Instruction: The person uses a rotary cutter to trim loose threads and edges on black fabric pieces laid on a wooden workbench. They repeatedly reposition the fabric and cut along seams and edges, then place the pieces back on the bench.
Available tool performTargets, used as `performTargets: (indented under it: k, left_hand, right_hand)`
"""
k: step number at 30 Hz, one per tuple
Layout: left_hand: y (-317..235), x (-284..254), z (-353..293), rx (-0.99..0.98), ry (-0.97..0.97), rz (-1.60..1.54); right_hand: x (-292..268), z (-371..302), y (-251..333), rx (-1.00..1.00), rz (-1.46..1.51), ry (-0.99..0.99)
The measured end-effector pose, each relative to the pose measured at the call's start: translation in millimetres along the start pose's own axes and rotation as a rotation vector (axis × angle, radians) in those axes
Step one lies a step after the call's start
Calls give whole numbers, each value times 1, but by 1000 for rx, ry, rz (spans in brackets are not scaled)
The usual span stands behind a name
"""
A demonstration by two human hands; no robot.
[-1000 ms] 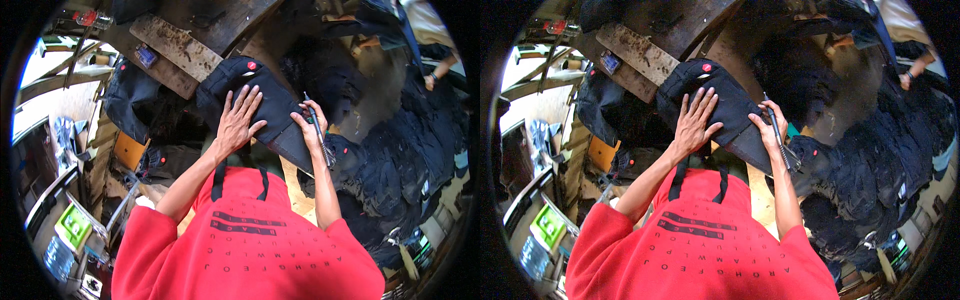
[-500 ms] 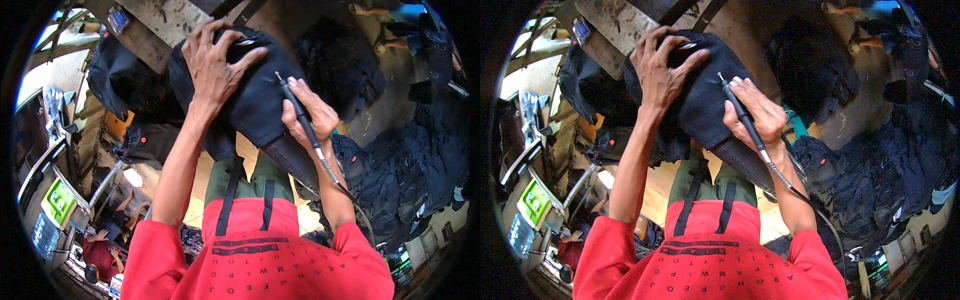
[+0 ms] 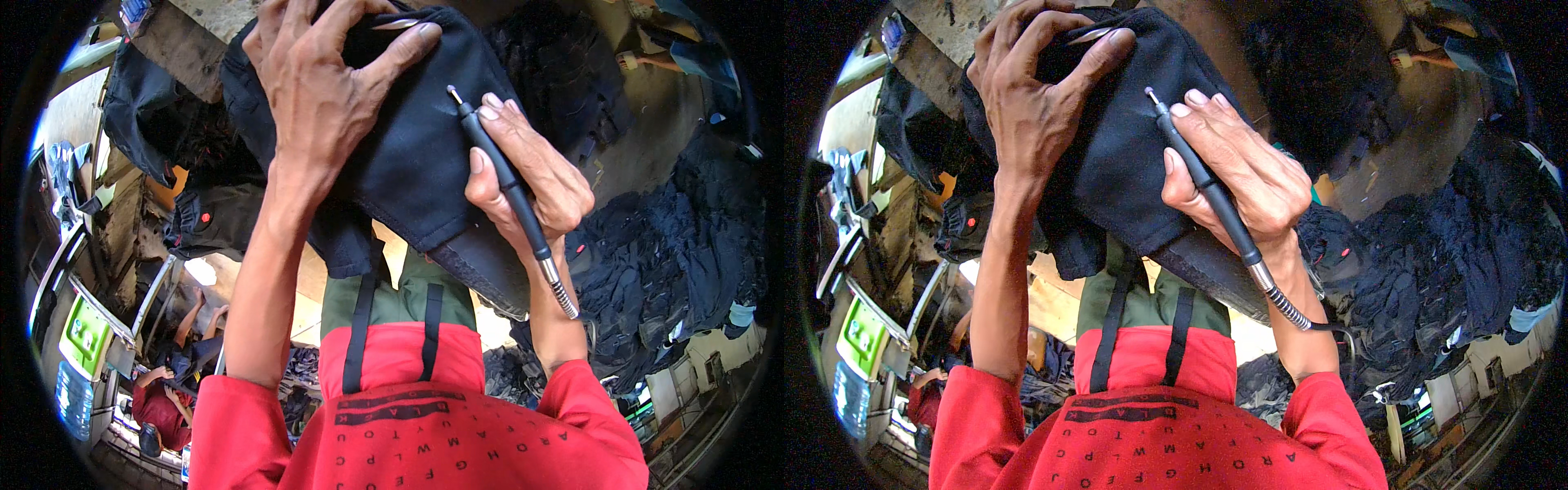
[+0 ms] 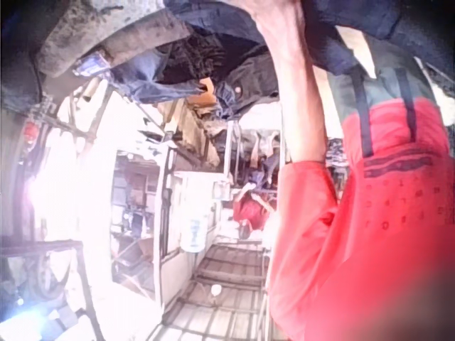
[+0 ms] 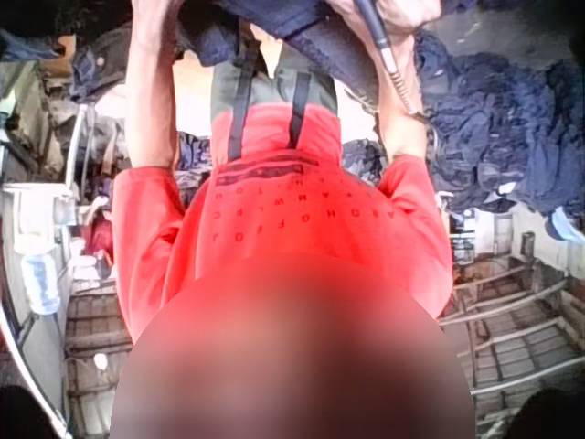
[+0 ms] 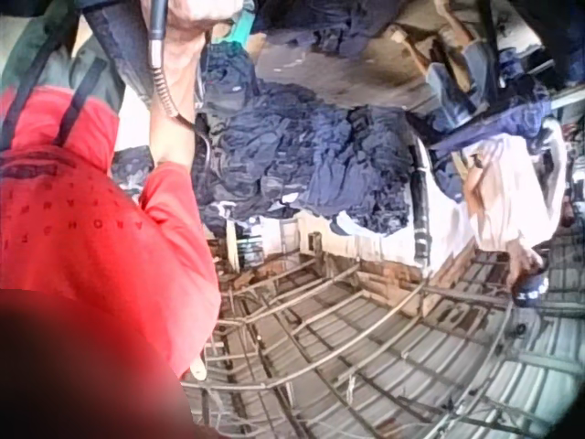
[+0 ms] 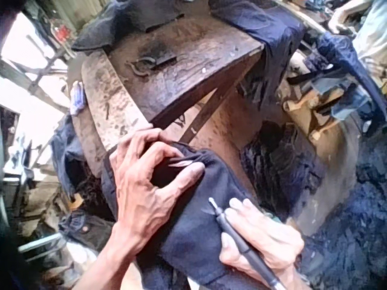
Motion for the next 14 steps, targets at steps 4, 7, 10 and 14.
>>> performTargets:
  k: [4,7,10,14]
  left_hand:
    - [2,2,1,42,-12,16]
    - [2,3,0,21,13,70]
    - [0,5,1,53,-23,69]
    - [1,5,1,12,23,48]
  right_hand:
    - [1,4,1,7,8,25]
    - [-1,2,2,28,3,42]
    - [-2,1,2,31,7,45]
    - [-2,-3,0,21,0,36]
Point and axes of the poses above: each hand's wrist, its own z-axis towards the middle knuckle, its own x-axis out of the palm, y = z × x, the point moved 3 cm from there along z, towards the middle knuckle, and after that the axes turned 8 degrees about y, right-handed, at the moved point
